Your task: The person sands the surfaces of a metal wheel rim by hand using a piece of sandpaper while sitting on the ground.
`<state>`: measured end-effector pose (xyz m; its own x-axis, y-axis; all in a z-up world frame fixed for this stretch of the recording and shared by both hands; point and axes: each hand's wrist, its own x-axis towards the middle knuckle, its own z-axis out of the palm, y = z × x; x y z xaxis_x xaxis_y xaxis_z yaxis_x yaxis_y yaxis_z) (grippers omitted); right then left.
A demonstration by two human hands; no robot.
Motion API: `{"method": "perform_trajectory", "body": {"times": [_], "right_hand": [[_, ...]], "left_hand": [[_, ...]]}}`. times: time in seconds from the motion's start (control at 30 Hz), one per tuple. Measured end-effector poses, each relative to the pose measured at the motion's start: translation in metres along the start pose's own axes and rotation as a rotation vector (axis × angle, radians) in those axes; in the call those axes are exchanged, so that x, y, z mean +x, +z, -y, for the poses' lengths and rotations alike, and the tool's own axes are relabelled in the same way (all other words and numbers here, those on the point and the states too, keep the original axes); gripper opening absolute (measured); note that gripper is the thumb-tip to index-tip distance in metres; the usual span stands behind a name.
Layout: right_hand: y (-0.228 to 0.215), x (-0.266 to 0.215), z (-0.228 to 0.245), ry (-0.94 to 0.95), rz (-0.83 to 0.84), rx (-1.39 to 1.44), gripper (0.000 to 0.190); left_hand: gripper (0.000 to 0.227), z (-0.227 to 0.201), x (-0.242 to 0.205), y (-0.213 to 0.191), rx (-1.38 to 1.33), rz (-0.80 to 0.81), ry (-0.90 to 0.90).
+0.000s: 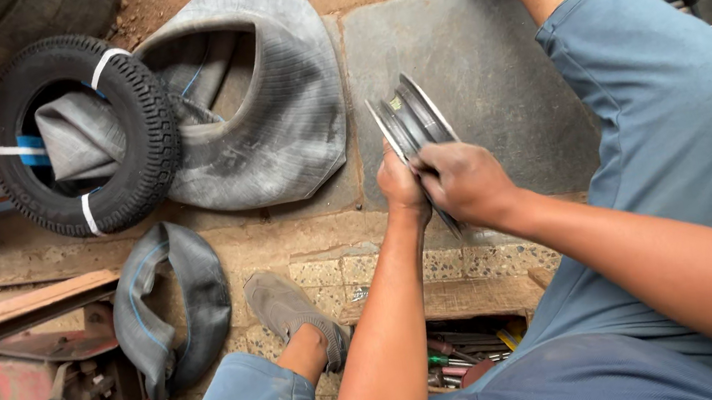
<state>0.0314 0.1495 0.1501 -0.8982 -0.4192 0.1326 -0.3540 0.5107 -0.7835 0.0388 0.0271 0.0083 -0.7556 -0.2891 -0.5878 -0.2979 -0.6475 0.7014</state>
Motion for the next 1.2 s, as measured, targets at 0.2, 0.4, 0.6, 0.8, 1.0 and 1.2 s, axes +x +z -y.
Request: {"method": "perform_trajectory", "body": {"times": [0.2,0.4,0.6,0.8,1.0,1.2], "right_hand": [[0.016,0.121,-0.013,0.069,0.082,-0.174,0.011],[0.002,0.035,-0.001,0.139,0.085,0.0,0.01],[0.016,0.077,-0.016,0.01,0.031,-0.059,0.009],[0.019,0.102,-0.017,0.08,0.098,-0.131,0.008],[0.01,0.044,-0.012,0.14,0.085,-0.024,0.01],[0.026,0.12,-0.02,0.066,0.052,-0.084,0.014]], "left_hand": [[0.062,-0.015,-0.005,0.011,0.125,-0.02,0.023],[0.064,-0.014,-0.004,0.009,0.166,-0.125,-0.102],[0.064,-0.012,-0.004,0.006,0.209,-0.116,-0.04],[0.066,-0.013,-0.004,0.005,0.26,-0.101,0.0],[0.068,-0.005,0.003,-0.002,0.245,-0.069,0.022],[0.064,-0.008,0.003,-0.003,0.203,-0.062,-0.003]]}}
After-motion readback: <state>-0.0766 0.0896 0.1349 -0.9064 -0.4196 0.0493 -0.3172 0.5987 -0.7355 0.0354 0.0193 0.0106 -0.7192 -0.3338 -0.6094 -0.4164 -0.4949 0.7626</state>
